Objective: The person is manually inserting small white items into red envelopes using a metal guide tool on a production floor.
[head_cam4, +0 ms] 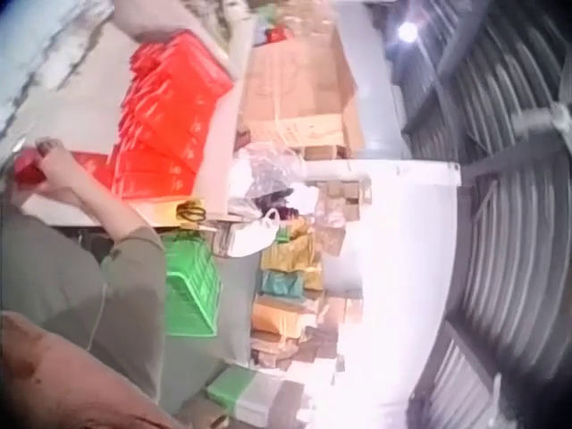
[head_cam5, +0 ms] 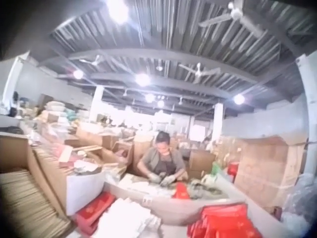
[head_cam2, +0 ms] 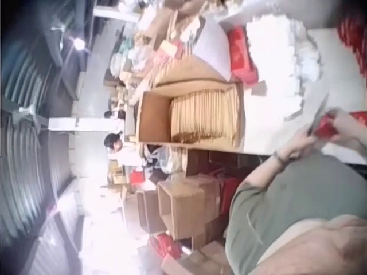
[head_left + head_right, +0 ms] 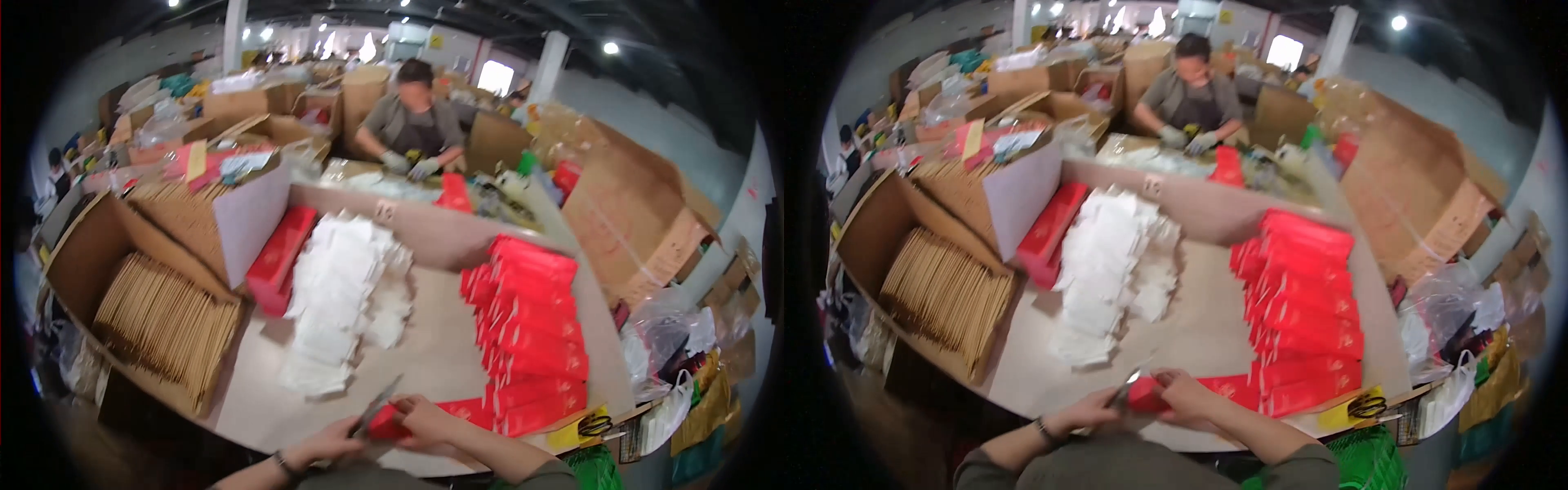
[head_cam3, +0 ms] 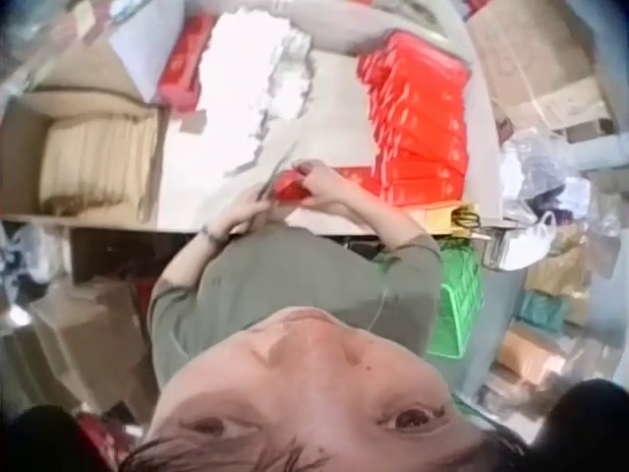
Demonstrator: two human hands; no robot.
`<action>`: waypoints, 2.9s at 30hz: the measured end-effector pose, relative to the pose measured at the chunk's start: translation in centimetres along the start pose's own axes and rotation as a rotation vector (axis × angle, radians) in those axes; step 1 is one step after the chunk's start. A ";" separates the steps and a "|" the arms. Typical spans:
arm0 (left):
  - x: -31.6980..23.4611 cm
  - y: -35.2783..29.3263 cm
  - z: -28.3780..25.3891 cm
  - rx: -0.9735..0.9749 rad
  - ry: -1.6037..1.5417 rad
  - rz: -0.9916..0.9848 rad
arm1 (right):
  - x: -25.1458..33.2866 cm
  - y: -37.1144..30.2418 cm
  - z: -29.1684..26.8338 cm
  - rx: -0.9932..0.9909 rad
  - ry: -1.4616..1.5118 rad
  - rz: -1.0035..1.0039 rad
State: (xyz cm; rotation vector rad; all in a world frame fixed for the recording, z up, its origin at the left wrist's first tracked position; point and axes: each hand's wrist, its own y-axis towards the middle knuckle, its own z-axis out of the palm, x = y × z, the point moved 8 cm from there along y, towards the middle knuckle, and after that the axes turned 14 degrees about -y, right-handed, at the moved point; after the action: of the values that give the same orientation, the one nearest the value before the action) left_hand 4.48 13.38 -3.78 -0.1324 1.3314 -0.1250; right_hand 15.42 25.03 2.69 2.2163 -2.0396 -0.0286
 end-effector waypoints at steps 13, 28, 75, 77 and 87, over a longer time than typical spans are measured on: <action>-5.7 -6.2 -5.2 -0.529 0.858 0.027 | 1.1 3.2 2.5 0.331 0.149 0.669; -6.0 -5.9 -4.8 -0.153 0.975 0.003 | 0.9 3.2 3.4 0.182 0.231 0.716; -15.0 -19.9 -26.9 -1.270 0.935 0.310 | 5.2 4.6 -2.2 -0.257 0.218 0.257; -15.6 -18.3 -21.9 -1.195 0.543 0.374 | 5.0 4.3 -1.9 -0.195 0.243 0.223; -4.4 -9.3 -11.3 -0.397 0.403 -0.253 | 5.1 3.8 0.9 -0.143 0.180 0.152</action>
State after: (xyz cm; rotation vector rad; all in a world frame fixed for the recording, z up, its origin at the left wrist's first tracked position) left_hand -7.70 4.70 -0.63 -0.6400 1.7277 -0.1020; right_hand 12.04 19.55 2.58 1.9029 -2.0328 0.0373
